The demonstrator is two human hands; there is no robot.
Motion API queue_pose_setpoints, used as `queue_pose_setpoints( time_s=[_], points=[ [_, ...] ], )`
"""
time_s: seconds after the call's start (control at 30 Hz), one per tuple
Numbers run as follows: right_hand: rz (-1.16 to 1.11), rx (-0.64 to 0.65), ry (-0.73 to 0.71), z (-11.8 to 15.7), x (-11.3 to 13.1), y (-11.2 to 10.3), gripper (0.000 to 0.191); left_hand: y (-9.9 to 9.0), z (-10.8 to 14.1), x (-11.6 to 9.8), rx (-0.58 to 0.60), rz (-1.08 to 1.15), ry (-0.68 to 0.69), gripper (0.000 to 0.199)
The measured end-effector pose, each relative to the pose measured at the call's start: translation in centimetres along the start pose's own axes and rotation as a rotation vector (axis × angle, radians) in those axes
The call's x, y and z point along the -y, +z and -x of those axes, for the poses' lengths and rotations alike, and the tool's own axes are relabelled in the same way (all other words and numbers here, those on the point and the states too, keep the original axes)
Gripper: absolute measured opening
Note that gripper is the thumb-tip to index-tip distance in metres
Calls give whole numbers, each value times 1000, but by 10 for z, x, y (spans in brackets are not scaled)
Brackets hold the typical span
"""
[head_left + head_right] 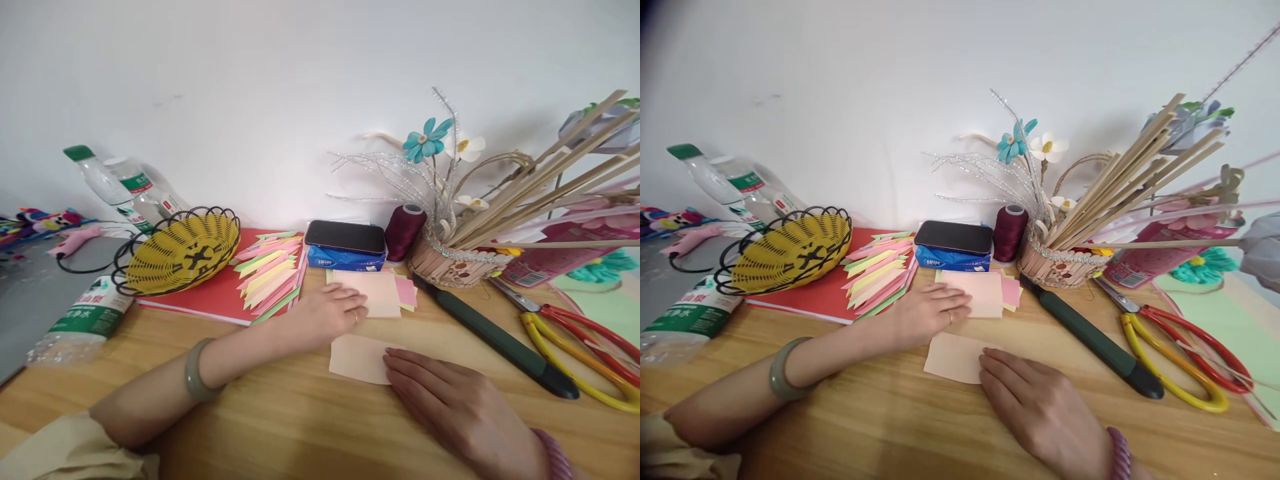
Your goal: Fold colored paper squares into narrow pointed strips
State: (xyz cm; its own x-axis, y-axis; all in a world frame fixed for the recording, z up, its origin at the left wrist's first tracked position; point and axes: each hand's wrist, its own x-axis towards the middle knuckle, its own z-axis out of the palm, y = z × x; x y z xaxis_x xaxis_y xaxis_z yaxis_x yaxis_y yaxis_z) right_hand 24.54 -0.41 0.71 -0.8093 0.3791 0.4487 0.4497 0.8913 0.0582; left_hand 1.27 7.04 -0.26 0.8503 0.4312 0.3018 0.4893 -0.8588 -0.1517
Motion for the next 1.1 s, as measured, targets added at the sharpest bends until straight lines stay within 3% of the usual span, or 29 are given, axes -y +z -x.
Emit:
queue_pose_setpoints(
  time_s=[0.1,0.23,0.33,0.4,0.47,0.53,0.6,0.73,1.1],
  points=[
    [4,0,0,0,0,0,31,-1,-2,4,2,46,38,26],
    [4,-2,-2,0,0,0,32,-22,0,6,-63,171,-84,29],
    [-14,5,21,1,0,1,32,-39,8,-3,-178,296,-80,28],
    [-33,14,55,3,0,2,30,-43,17,-14,-162,363,-50,31],
    [-58,22,93,4,0,3,27,-42,26,-25,-98,350,-64,43],
    [-82,24,127,3,0,4,25,-37,33,-34,-69,288,-75,29],
    [-105,30,153,2,0,3,25,-31,36,-39,-110,230,-89,13],
    [-174,50,230,-2,4,0,21,-26,34,-43,-191,259,-116,17],
    [-407,59,676,-1,3,3,11,-30,39,-52,-57,714,-625,8]
  ],
)
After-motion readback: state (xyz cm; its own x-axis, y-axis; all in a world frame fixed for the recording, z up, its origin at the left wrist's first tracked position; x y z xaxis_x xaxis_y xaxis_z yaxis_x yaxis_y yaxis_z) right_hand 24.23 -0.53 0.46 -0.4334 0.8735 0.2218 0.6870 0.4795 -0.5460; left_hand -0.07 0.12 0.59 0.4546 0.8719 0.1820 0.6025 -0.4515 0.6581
